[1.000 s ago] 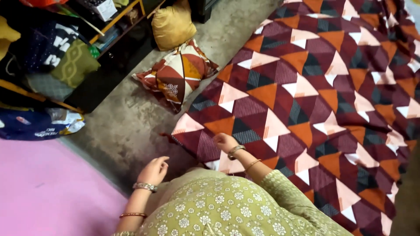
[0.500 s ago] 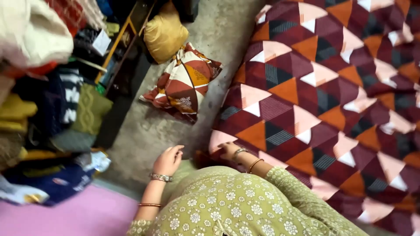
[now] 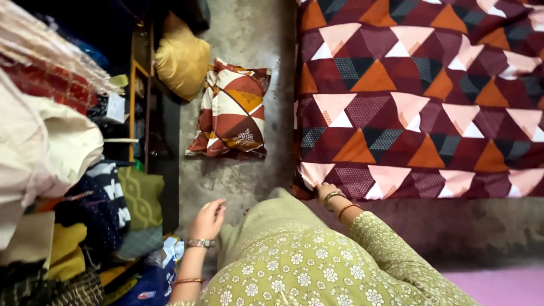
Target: Spreading out a patterned bedsheet on a bed and tucking the edges under the mattress.
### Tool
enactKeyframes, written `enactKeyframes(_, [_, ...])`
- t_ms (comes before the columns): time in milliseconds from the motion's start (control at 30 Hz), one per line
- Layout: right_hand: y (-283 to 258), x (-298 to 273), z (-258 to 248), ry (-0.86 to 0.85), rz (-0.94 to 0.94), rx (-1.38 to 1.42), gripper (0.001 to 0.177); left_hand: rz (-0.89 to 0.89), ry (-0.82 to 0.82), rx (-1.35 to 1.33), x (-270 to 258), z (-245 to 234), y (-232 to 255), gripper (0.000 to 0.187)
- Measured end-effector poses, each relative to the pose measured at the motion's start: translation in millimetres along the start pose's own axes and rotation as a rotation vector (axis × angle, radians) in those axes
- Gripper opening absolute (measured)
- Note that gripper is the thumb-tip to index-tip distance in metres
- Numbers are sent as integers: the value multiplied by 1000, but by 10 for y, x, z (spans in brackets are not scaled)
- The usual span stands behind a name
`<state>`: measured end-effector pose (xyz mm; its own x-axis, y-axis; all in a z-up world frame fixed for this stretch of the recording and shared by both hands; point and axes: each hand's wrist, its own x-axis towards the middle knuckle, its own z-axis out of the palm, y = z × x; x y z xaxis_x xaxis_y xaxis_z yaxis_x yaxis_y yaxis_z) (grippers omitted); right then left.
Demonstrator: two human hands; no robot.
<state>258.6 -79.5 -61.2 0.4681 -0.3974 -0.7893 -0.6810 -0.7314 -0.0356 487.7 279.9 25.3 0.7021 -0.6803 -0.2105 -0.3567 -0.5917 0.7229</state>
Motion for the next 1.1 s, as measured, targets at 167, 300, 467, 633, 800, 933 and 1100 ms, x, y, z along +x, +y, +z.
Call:
enactKeyframes(167, [-96, -70, -72, -14, 79, 36, 62, 172, -126, 50, 559, -60, 464, 28])
enactKeyframes(300, [-310, -126, -470, -131, 128, 28, 55, 308, -193, 66, 979, -113, 651, 27])
enactKeyframes(467, [-17, 1047, -416, -299, 10, 38, 47, 287, -263, 107, 1752, -225, 790, 27])
enactKeyframes(633, [118, 1489, -1691, -258, 72, 208, 38, 380, -181, 92, 2944, -281, 1191, 25])
enactKeyframes(800, [761, 2758, -2626, 205, -168, 361, 38, 437, -161, 120, 4158, -363, 1827, 26])
enactKeyframes(933, [891, 2948, -3742, 384, -239, 437, 42, 507, -104, 35, 4784, -473, 2306, 26])
enactKeyframes(1100, [634, 2862, -4976, 685, -344, 731, 32, 437, -146, 86, 5369, -595, 2574, 30])
